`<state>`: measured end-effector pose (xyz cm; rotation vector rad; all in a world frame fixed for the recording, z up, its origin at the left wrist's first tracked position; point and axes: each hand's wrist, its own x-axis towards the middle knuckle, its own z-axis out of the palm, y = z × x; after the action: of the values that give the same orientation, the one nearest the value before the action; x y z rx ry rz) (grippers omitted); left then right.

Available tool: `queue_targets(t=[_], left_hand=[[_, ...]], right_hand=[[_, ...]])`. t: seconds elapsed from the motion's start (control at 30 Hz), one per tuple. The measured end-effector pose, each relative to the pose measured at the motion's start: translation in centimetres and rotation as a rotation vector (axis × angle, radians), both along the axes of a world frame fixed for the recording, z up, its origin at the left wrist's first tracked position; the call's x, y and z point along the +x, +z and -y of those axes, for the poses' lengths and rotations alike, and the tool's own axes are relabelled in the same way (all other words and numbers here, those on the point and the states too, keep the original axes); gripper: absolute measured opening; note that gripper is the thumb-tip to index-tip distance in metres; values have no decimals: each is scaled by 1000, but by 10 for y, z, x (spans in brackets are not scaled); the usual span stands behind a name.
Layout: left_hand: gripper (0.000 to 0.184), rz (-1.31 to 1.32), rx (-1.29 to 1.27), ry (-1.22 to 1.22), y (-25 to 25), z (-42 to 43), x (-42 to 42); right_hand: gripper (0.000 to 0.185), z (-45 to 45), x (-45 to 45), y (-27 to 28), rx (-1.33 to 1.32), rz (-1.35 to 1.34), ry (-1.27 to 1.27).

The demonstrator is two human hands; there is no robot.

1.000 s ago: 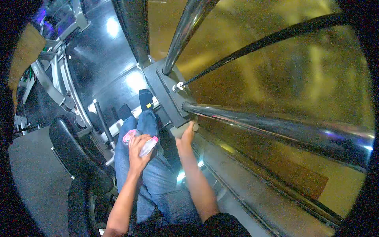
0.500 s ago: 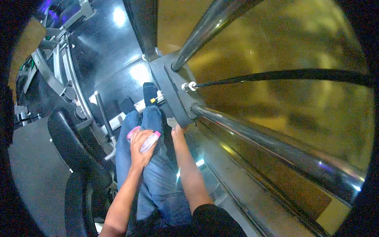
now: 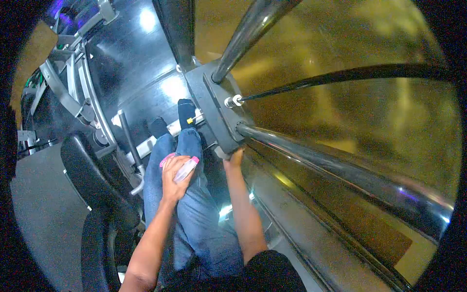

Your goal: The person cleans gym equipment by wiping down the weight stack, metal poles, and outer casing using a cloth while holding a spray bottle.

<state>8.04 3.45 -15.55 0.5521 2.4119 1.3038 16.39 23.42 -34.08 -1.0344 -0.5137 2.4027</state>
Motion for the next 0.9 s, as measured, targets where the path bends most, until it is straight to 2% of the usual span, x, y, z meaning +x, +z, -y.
queue_targets(t=[0.07,0.1,0.17,0.2,0.3,0.4,0.73,0.9], left_hand=[[27,-7,9,-4,-1,0,0],[27,-11,14,-4,-1,0,0],[26,-21,8,-2,-1,-1,0],[26,-28,-2,0,-2,-1,0],[26,-27,-16,1,-5,1,0],[26,-39,-16,-19,-3,1,-1],[26,-25,-19,18,-5,1,-1],[26,-17,-31,-9,-9,3,-1]], right_hand=[[45,11,3,44,-108,234,-125],[45,17,6,49,-105,229,-126],[43,28,10,56,161,357,-78],[43,31,7,63,191,405,-88],[34,18,4,-10,76,272,-92],[35,10,-6,-29,-7,241,-13],[39,-3,1,-47,-111,315,164],[41,-9,15,-17,-102,408,222]])
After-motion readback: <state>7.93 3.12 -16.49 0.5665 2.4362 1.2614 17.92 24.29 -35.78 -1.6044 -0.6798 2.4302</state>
